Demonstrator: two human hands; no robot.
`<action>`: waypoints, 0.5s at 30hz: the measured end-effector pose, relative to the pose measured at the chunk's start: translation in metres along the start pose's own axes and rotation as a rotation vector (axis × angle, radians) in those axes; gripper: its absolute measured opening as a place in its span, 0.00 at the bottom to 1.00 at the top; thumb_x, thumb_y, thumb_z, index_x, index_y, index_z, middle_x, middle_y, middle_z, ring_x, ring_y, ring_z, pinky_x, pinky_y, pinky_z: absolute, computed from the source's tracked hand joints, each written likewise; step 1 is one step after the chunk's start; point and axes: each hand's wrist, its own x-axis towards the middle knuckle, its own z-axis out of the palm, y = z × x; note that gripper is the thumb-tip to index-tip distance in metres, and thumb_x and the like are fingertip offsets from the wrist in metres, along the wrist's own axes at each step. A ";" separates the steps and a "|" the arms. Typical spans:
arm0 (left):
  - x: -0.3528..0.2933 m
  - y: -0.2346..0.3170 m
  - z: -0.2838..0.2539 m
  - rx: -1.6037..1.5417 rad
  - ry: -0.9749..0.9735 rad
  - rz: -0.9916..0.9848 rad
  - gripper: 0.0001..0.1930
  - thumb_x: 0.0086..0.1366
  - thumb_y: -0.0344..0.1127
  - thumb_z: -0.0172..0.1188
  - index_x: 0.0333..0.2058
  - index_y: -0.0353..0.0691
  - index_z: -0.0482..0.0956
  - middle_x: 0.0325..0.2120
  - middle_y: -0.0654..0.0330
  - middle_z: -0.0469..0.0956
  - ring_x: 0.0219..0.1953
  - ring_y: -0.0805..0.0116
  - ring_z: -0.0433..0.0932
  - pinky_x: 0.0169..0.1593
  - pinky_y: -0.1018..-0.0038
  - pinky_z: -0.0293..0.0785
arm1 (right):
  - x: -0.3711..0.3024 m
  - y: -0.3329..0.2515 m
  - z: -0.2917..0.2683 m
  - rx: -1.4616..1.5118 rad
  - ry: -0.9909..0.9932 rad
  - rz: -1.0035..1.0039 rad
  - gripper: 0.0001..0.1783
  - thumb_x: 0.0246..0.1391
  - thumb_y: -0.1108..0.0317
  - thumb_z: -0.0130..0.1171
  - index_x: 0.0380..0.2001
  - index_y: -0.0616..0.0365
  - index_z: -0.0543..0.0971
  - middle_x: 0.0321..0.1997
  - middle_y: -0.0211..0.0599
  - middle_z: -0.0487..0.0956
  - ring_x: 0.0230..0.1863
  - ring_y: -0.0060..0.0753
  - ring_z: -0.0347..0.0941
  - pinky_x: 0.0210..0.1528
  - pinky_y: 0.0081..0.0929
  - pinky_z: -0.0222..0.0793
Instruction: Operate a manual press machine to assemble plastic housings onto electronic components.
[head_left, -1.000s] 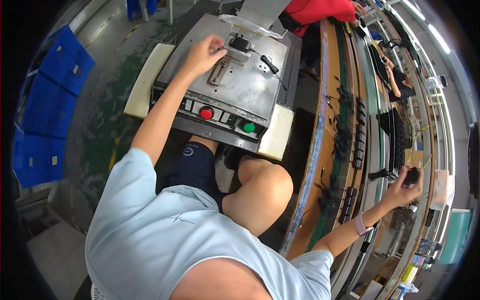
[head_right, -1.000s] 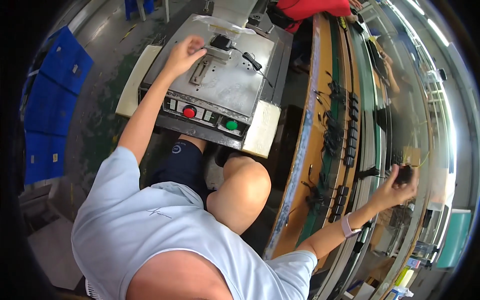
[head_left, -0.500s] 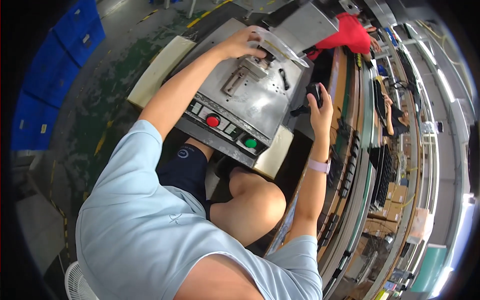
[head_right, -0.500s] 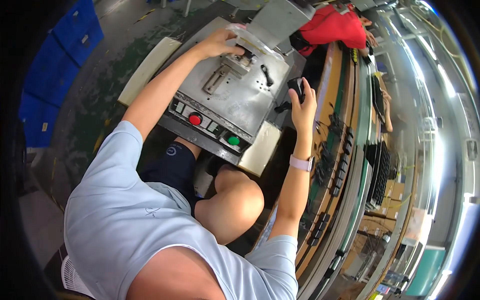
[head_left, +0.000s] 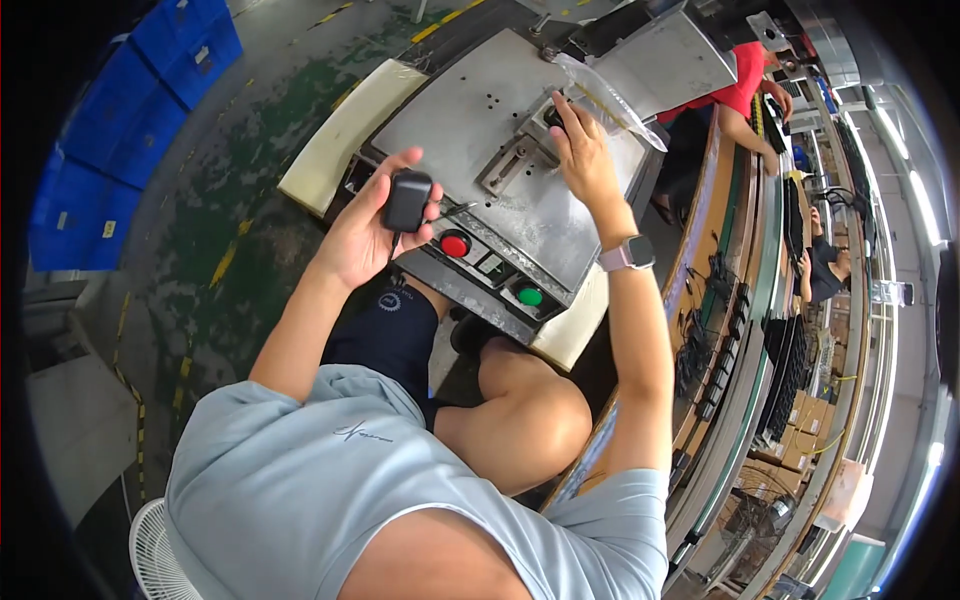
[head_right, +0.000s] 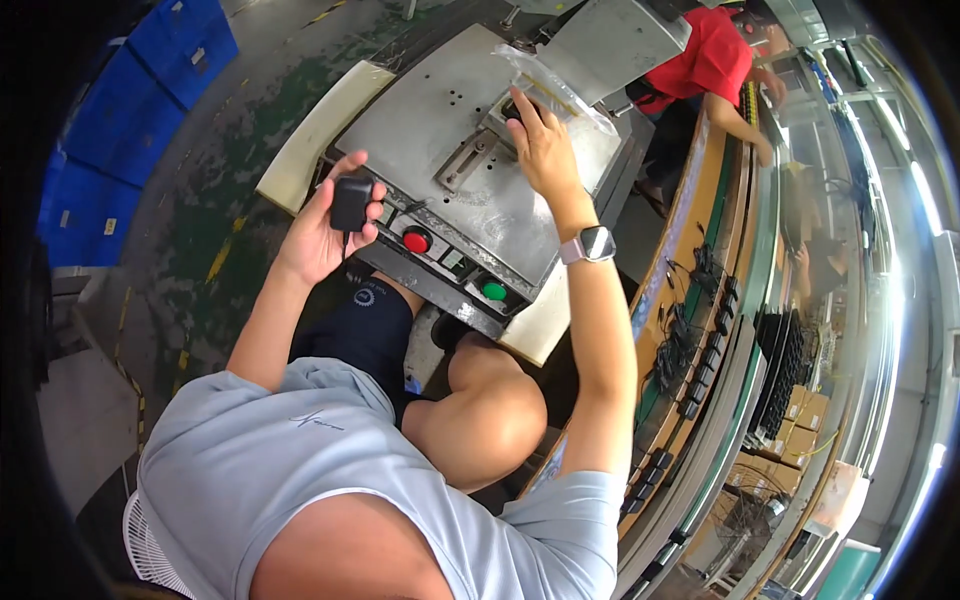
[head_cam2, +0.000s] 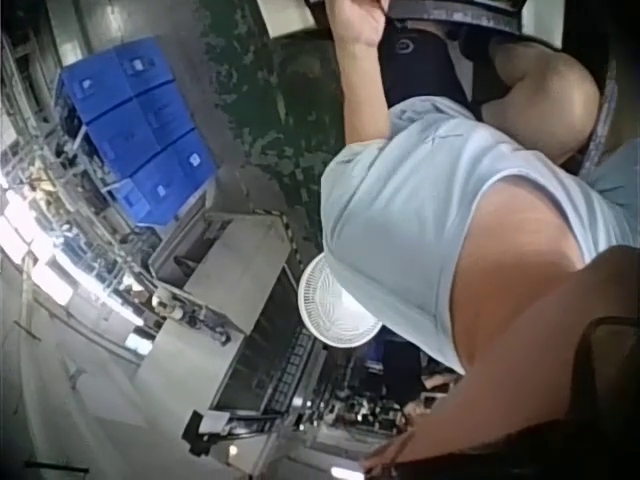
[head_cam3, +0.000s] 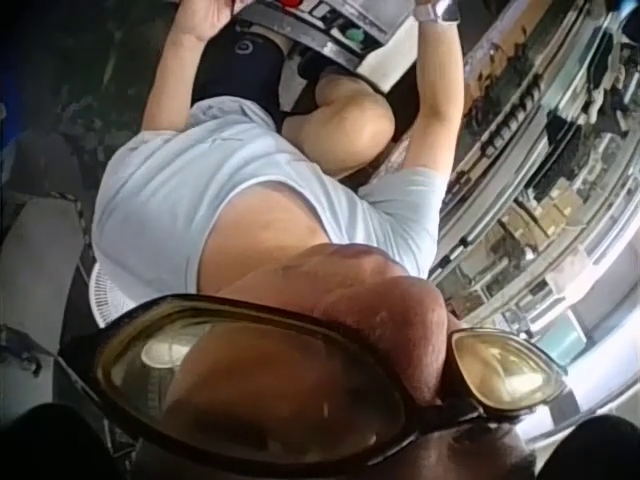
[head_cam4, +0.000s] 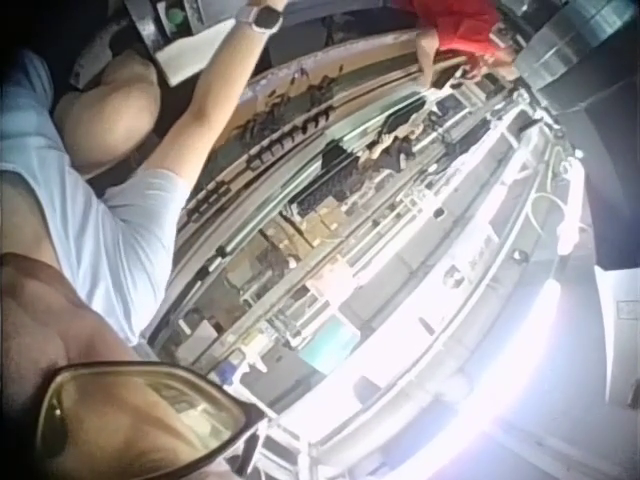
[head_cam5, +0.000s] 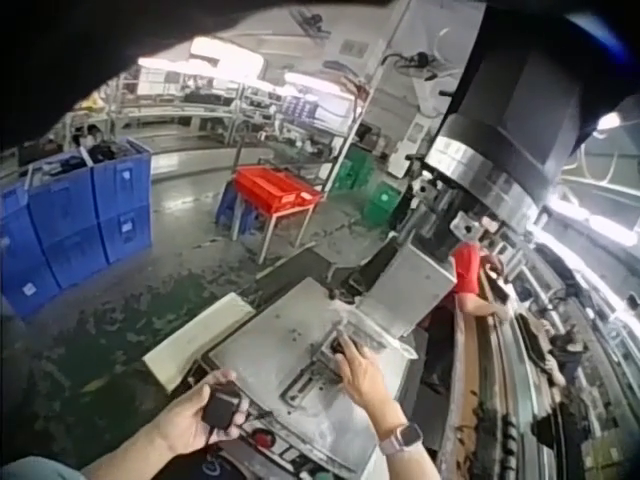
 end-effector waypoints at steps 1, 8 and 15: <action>-0.006 -0.004 -0.011 0.146 0.089 0.036 0.29 0.61 0.37 0.67 0.58 0.44 0.65 0.38 0.55 0.76 0.38 0.65 0.77 0.46 0.74 0.75 | 0.000 0.001 -0.010 -0.023 -0.081 0.012 0.33 0.60 0.59 0.56 0.67 0.52 0.63 0.61 0.48 0.69 0.57 0.51 0.68 0.59 0.37 0.64; -0.020 -0.003 -0.088 1.289 0.402 0.348 0.18 0.61 0.25 0.60 0.49 0.43 0.68 0.36 0.59 0.75 0.36 0.70 0.74 0.42 0.77 0.70 | -0.111 -0.077 -0.054 -0.305 -0.537 0.173 0.62 0.34 0.47 0.74 0.70 0.51 0.54 0.71 0.47 0.58 0.71 0.50 0.53 0.65 0.52 0.59; -0.016 -0.022 -0.013 1.053 0.165 0.312 0.17 0.61 0.26 0.60 0.48 0.41 0.69 0.40 0.57 0.77 0.40 0.65 0.75 0.47 0.72 0.71 | -0.146 -0.112 -0.049 -0.059 -0.223 0.033 0.53 0.39 0.54 0.74 0.66 0.57 0.60 0.66 0.48 0.63 0.66 0.45 0.61 0.62 0.45 0.63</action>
